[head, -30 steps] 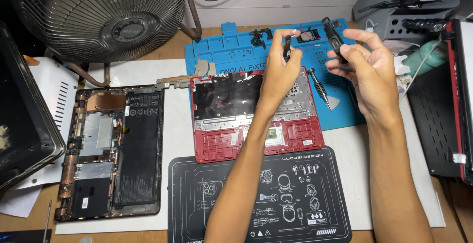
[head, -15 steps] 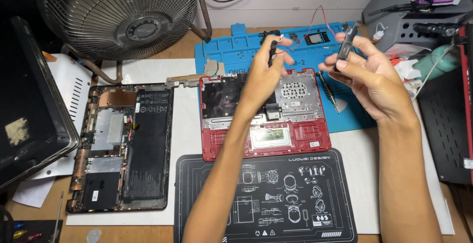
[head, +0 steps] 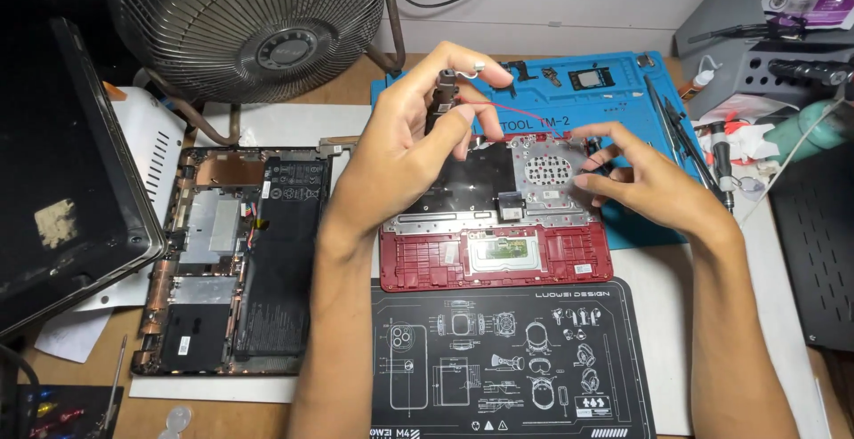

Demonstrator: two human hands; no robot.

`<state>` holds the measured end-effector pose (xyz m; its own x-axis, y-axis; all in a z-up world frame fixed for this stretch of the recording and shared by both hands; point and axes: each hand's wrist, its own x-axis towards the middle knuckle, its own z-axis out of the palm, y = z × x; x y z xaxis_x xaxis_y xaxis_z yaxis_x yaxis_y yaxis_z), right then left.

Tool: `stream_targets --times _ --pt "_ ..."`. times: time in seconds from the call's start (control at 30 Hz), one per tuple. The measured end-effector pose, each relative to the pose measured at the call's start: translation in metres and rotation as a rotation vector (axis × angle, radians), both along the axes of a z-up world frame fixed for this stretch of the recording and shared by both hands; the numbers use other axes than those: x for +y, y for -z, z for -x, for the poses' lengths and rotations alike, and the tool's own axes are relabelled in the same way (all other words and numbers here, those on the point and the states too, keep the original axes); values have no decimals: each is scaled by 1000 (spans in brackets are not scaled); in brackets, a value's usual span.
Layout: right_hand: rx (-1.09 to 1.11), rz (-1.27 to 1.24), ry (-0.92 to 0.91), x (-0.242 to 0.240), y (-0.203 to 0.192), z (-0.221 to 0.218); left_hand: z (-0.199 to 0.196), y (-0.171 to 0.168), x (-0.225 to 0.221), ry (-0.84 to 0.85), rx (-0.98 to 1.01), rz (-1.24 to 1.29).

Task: Technician reassembling a laptop by installing internal components and securing them with screws.

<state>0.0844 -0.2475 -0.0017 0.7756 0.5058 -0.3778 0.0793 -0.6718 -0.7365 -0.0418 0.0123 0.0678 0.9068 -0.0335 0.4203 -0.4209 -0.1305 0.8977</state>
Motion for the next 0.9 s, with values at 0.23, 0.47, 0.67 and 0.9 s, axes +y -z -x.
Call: stream_targets --times 0.23,0.47,0.67,0.9 --pt "50 -176 -156 -15 6 -7 -7 13 10 -107 62 17" --pt "68 -194 -221 -30 19 -17 -5 11 15 -167 151 99" --pt "36 -312 -97 -24 9 -10 -8 15 17 -198 170 136" --pt "27 -336 -64 -25 12 -11 -12 22 18 -210 160 149"
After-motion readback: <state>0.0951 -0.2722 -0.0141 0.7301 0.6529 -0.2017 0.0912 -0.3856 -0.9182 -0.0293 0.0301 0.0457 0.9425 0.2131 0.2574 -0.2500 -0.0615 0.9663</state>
